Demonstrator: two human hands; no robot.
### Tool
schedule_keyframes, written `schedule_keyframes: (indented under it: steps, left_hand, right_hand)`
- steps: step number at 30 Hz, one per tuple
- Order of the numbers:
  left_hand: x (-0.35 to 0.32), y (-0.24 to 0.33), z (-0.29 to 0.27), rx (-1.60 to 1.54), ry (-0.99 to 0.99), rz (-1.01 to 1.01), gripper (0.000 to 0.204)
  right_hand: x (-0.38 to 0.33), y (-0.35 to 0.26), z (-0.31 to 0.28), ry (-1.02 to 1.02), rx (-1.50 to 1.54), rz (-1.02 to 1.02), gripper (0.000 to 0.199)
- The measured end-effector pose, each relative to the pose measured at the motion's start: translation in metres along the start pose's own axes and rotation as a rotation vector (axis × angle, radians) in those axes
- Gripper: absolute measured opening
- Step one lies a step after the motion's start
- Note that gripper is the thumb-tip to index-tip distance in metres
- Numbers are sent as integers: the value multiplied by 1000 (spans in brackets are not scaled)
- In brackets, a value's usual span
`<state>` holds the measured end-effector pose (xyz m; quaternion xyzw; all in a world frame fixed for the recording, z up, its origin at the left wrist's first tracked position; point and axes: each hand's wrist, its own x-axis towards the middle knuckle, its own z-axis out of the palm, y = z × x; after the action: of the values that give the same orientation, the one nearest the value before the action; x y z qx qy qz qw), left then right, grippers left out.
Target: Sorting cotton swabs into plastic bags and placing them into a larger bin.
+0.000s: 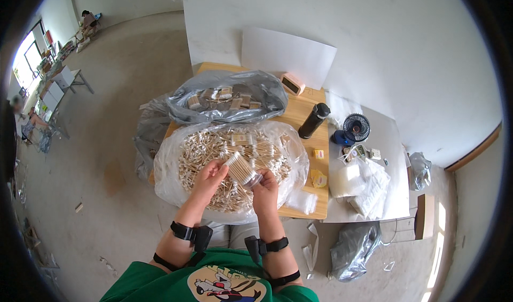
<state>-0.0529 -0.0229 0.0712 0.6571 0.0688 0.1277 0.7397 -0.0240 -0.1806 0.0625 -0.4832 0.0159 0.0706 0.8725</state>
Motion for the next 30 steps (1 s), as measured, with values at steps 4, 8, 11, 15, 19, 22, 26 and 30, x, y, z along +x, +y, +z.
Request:
schedule_keyframes:
  steps: [4, 8, 11, 15, 19, 22, 26, 30]
  left_hand:
    - [2, 1, 0, 59, 49, 29, 17]
    - [1, 20, -6, 445, 14, 247, 14]
    - [4, 22, -5, 550, -72, 413, 18]
    - [2, 16, -4, 358, -77, 194, 14]
    - [2, 5, -3, 94, -54, 23, 8]
    - [0, 3, 3, -204, -19, -92, 7]
    - [-1, 7, 15, -372, 77, -200, 7]
    - [-1, 1, 20, -584, 177, -196, 6]
  right_hand:
    - [5, 8, -12, -71, -194, -79, 34]
    - [4, -15, 6, -177, -375, -143, 27]
    - [12, -13, 6, -242, -542, -210, 20]
    - [8, -12, 8, -246, -332, -74, 10]
    - [5, -13, 18, -201, -196, -101, 5]
    - [4, -11, 20, -166, -85, -78, 3]
    - [7, 0, 19, -130, 34, -75, 5]
    - [6, 4, 25, -60, 146, -37, 5]
